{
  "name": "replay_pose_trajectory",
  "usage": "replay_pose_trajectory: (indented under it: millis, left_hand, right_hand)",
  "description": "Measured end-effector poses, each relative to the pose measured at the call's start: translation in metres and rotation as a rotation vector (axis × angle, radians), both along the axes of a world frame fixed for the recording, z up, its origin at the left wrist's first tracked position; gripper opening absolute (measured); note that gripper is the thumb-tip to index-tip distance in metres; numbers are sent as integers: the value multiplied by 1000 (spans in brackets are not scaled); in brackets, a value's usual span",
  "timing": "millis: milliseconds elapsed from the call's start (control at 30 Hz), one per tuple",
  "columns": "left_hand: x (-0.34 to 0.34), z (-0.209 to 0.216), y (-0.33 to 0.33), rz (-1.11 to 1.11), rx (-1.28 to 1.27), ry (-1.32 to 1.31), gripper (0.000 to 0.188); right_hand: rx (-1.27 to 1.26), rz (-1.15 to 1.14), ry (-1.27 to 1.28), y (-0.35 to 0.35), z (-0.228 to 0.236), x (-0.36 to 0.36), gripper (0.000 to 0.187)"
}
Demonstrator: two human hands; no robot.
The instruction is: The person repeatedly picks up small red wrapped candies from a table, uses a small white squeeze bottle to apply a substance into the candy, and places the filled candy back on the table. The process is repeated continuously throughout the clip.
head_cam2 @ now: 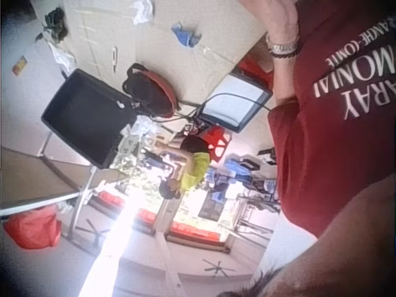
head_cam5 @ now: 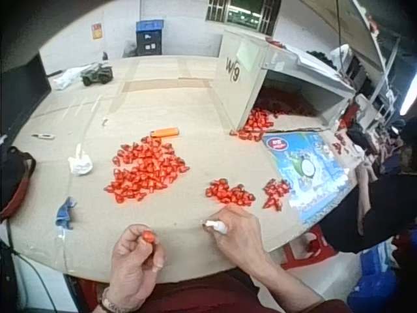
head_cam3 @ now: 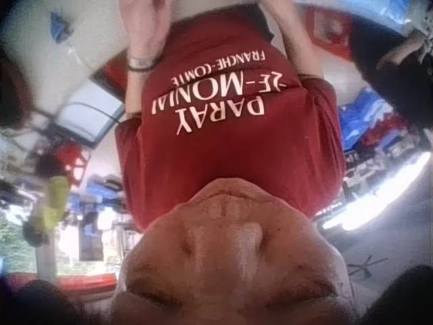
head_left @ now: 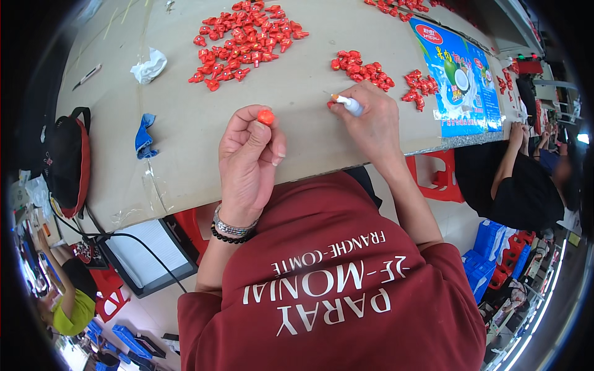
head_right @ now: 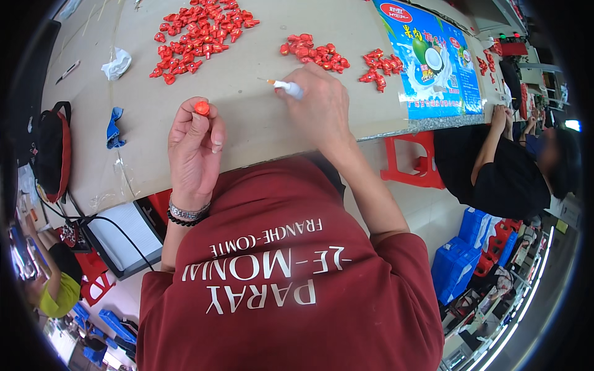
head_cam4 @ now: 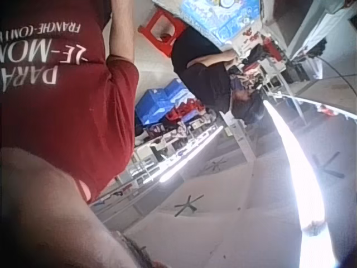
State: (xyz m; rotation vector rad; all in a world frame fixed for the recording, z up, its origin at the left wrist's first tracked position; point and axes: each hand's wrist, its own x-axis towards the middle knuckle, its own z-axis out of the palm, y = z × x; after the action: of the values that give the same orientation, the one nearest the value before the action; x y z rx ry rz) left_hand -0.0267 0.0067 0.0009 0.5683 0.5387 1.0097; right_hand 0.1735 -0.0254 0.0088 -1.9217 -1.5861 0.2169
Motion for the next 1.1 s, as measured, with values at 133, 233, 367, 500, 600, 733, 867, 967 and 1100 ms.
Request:
replay_pose_trajectory:
  millis: [133,233,367,500,600,733,867,967,1100]
  left_hand:
    - [0,0,0,14,-17,4,17]
    - [1,-2,-1,-14,1,9,18]
    - [5,1,-3,-25,11,47,18]
    - [8,-1,-7,-36,51,82,17]
    - [11,0,-9,-33,61,117,17]
    - [13,-2,-10,-52,98,108,15]
    - [13,-4,-10,-58,156,149,13]
    - [13,-2,-12,-54,184,177,12]
    - [13,-2,-12,-40,212,207,11]
  right_hand:
    - [125,48,-3,-6,-8,-7,15]
    - [168,76,-2,-9,-14,-9,13]
    - [214,119,27,-9,-15,-5,13]
    - [180,72,422,-11,10,-16,14]
    - [238,133,580,-12,25,-22,16]
    - [357,265,491,-10,30,-26,18]
    - [370,312,362,-10,27,-28,20]
    - [366,334,361,-11,26,-28,21]
    - [345,339,360,-12,27,-28,21]
